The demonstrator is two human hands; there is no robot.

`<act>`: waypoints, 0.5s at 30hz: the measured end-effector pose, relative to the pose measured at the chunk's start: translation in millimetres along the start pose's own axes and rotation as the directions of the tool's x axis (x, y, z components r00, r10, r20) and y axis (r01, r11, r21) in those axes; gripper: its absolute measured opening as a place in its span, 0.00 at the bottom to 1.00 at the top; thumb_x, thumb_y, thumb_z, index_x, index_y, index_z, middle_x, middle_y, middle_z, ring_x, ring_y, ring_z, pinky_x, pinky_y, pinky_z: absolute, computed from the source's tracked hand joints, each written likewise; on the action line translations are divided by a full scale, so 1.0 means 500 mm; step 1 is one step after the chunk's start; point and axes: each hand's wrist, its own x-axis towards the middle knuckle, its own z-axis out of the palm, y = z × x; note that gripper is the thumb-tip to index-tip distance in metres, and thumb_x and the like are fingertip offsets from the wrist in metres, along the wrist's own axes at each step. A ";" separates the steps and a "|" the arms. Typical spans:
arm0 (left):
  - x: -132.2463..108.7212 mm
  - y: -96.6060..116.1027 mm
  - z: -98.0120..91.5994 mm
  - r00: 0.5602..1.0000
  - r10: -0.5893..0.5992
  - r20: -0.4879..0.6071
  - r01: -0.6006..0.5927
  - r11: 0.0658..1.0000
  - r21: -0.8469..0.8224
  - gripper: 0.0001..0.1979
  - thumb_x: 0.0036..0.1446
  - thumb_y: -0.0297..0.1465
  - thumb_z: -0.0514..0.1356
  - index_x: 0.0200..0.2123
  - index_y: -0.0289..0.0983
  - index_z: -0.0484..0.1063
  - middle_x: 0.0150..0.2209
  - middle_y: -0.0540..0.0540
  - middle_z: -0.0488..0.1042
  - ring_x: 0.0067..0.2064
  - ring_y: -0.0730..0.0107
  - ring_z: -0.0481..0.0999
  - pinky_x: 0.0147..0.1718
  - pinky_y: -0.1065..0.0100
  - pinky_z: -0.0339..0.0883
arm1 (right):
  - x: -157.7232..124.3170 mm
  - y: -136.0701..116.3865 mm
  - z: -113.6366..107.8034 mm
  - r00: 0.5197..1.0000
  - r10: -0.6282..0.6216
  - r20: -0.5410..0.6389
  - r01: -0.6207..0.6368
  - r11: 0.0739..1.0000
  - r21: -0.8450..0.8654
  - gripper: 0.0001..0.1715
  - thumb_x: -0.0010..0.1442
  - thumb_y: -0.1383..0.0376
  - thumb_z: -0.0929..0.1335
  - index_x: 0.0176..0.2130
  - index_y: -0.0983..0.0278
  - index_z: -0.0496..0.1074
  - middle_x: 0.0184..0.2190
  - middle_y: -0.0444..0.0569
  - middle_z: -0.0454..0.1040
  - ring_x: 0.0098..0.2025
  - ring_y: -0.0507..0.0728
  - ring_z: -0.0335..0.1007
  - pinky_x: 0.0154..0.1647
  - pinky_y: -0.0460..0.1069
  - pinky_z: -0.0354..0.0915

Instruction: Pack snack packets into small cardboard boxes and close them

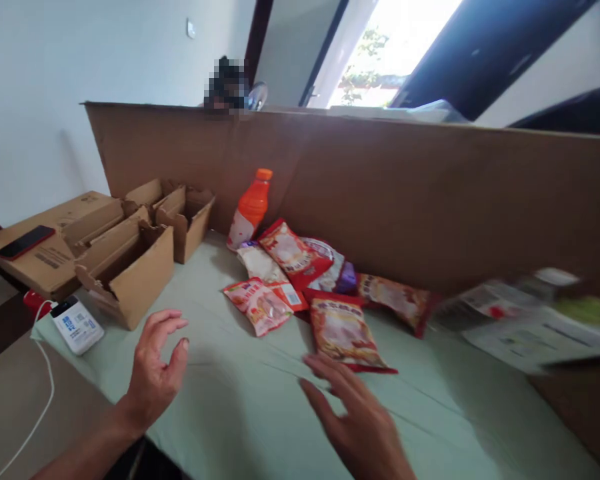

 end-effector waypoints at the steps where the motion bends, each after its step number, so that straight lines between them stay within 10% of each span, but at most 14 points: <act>1: -0.002 -0.013 -0.023 0.997 0.021 -0.079 -0.018 0.999 0.032 0.13 0.62 0.26 0.59 0.49 0.42 0.73 0.51 0.43 0.74 0.53 0.59 0.76 0.54 0.55 0.73 | 0.062 -0.039 0.046 0.995 -0.091 0.043 0.089 0.995 0.051 0.15 0.70 0.58 0.65 0.51 0.59 0.75 0.46 0.53 0.80 0.46 0.62 0.79 0.43 0.56 0.77; 6: -0.038 -0.083 -0.083 0.931 -0.102 -0.350 0.115 0.993 0.016 0.26 0.60 0.27 0.61 0.61 0.44 0.65 0.63 0.41 0.64 0.65 0.53 0.65 0.65 0.48 0.61 | 0.387 -0.217 0.246 0.902 -0.391 0.186 0.380 0.920 0.094 0.28 0.63 0.70 0.67 0.62 0.60 0.69 0.58 0.57 0.74 0.57 0.65 0.70 0.54 0.62 0.69; 9: -0.060 -0.133 -0.094 0.884 -0.254 -0.393 0.263 0.964 -0.032 0.33 0.60 0.30 0.62 0.67 0.45 0.57 0.67 0.38 0.61 0.68 0.50 0.61 0.67 0.45 0.56 | 0.506 -0.288 0.326 0.787 -0.478 0.391 0.499 0.865 0.053 0.22 0.59 0.75 0.68 0.52 0.62 0.77 0.60 0.57 0.73 0.65 0.68 0.62 0.57 0.63 0.61; 15: -0.099 -0.205 -0.108 0.870 -0.412 -0.270 0.401 0.911 -0.097 0.46 0.57 0.37 0.67 0.72 0.44 0.46 0.71 0.34 0.55 0.71 0.43 0.56 0.68 0.38 0.51 | 0.441 -0.312 0.263 0.630 -0.571 0.525 0.615 0.781 0.112 0.13 0.63 0.75 0.66 0.31 0.62 0.75 0.30 0.47 0.79 0.43 0.59 0.72 0.54 0.57 0.55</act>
